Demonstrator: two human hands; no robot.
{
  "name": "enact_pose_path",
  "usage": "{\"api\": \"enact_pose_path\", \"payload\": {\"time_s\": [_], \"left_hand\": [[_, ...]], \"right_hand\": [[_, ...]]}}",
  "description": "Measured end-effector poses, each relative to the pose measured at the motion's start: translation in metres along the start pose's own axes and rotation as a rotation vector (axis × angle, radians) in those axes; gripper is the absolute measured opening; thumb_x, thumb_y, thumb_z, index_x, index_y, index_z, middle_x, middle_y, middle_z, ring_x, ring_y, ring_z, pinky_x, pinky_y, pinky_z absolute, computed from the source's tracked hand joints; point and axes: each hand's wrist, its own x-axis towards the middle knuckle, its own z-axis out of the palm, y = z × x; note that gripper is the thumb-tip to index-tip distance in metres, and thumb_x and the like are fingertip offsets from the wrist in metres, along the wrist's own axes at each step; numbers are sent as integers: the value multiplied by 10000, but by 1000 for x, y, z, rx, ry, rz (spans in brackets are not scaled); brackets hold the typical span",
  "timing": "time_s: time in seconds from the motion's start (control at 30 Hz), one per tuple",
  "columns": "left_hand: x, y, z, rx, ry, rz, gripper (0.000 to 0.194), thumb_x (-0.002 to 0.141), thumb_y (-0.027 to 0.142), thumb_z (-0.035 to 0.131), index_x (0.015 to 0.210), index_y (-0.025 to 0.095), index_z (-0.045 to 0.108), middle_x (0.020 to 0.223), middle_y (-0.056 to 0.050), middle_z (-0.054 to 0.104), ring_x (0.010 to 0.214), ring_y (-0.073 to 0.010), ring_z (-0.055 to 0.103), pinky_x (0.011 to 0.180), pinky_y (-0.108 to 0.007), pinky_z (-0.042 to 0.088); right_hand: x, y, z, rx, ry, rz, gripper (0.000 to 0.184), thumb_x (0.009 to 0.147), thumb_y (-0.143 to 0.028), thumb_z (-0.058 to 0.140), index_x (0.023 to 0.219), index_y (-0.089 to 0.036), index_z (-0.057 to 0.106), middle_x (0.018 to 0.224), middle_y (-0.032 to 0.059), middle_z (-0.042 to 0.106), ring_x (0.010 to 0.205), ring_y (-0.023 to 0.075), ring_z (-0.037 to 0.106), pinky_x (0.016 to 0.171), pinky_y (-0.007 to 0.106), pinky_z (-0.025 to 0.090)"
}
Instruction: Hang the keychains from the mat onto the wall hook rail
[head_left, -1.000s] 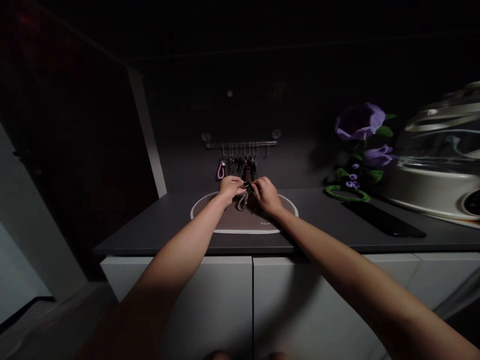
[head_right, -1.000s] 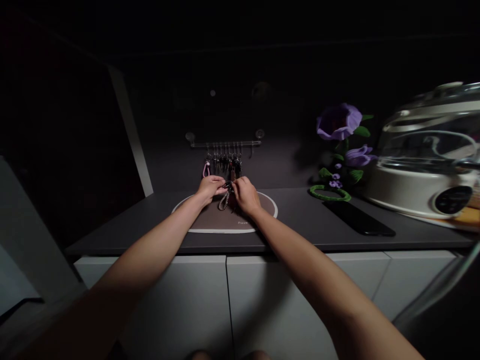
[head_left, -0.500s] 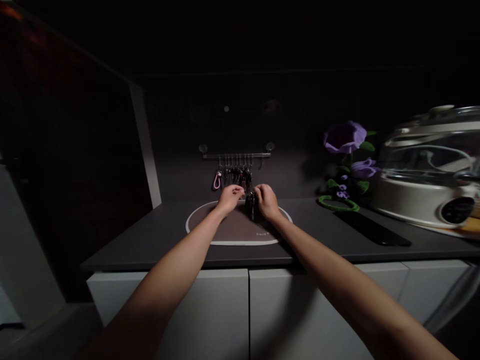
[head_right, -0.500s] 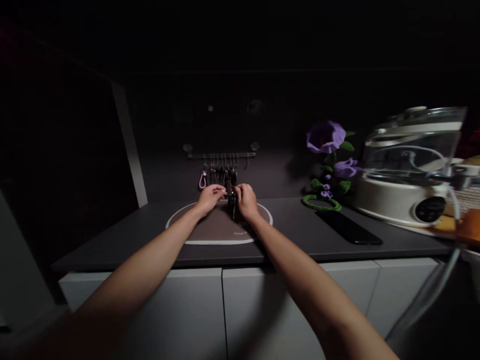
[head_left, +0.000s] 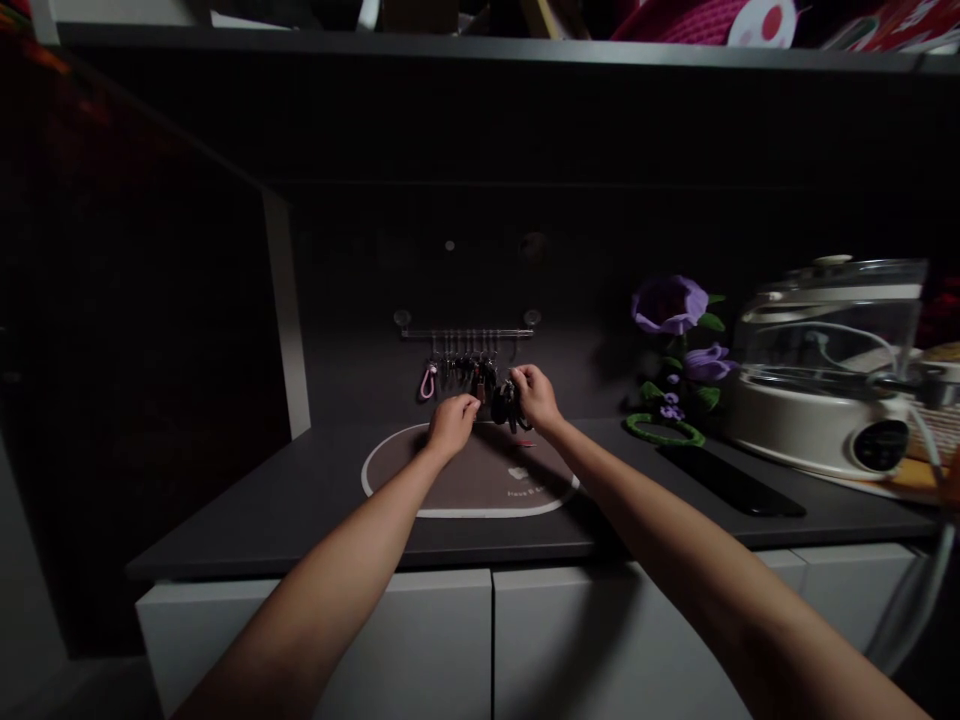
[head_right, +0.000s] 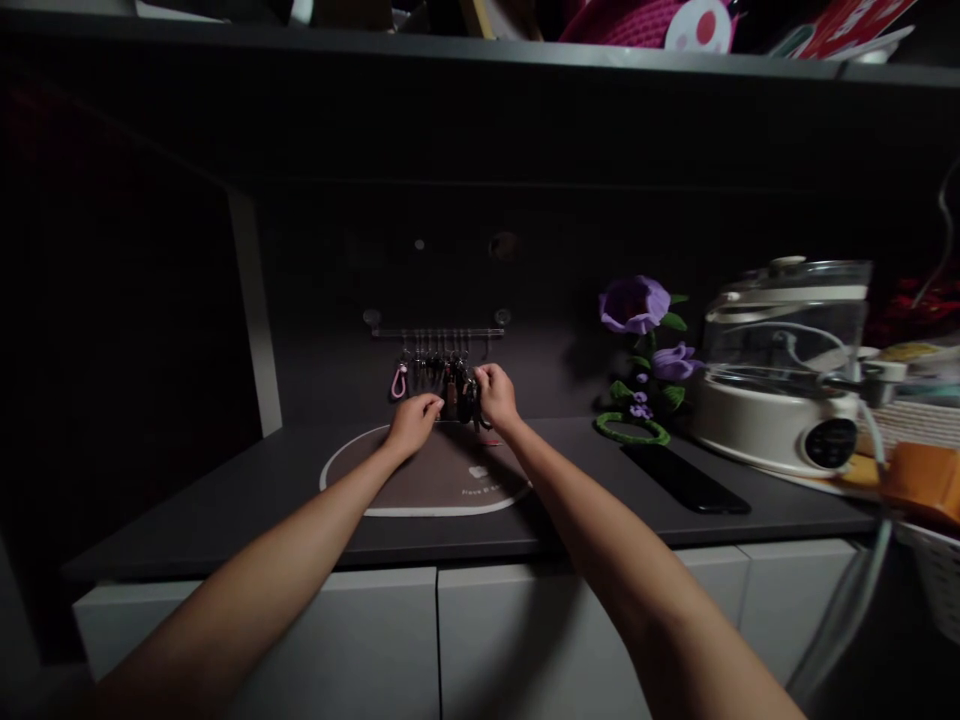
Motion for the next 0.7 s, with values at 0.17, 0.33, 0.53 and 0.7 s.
{"api": "enact_pose_path", "payload": {"time_s": [0.17, 0.33, 0.53, 0.7], "left_hand": [[-1, -4, 3, 97, -12, 41, 218, 837, 230, 427, 804, 159, 631, 762, -45, 648, 736, -145, 562, 681, -242, 382], [1, -9, 6, 172, -21, 54, 243, 853, 251, 407, 843, 162, 634, 808, -59, 656, 771, -158, 570, 701, -255, 390], [2, -13, 10, 229, -50, 72, 252, 856, 246, 397, 851, 167, 637, 853, -63, 662, 824, -168, 578, 724, -263, 398], [2, -12, 10, 259, -52, 61, 261, 860, 259, 391, 865, 177, 640, 851, -62, 660, 820, -162, 577, 728, -260, 403]], "right_hand": [[32, 3, 1, -4, 50, 42, 243, 779, -369, 434, 776, -155, 550, 747, 30, 602, 694, 139, 521, 639, 241, 395], [57, 1, 2, -110, 68, 82, 226, 784, -322, 445, 781, -139, 577, 766, 43, 608, 703, 138, 519, 663, 242, 382], [75, 0, 12, -260, 40, 97, 207, 797, -275, 459, 807, -133, 609, 794, 60, 630, 715, 140, 533, 683, 239, 375], [83, 2, 21, -345, 50, 96, 215, 813, -268, 455, 839, -140, 625, 819, 75, 643, 739, 153, 555, 684, 240, 382]]}}
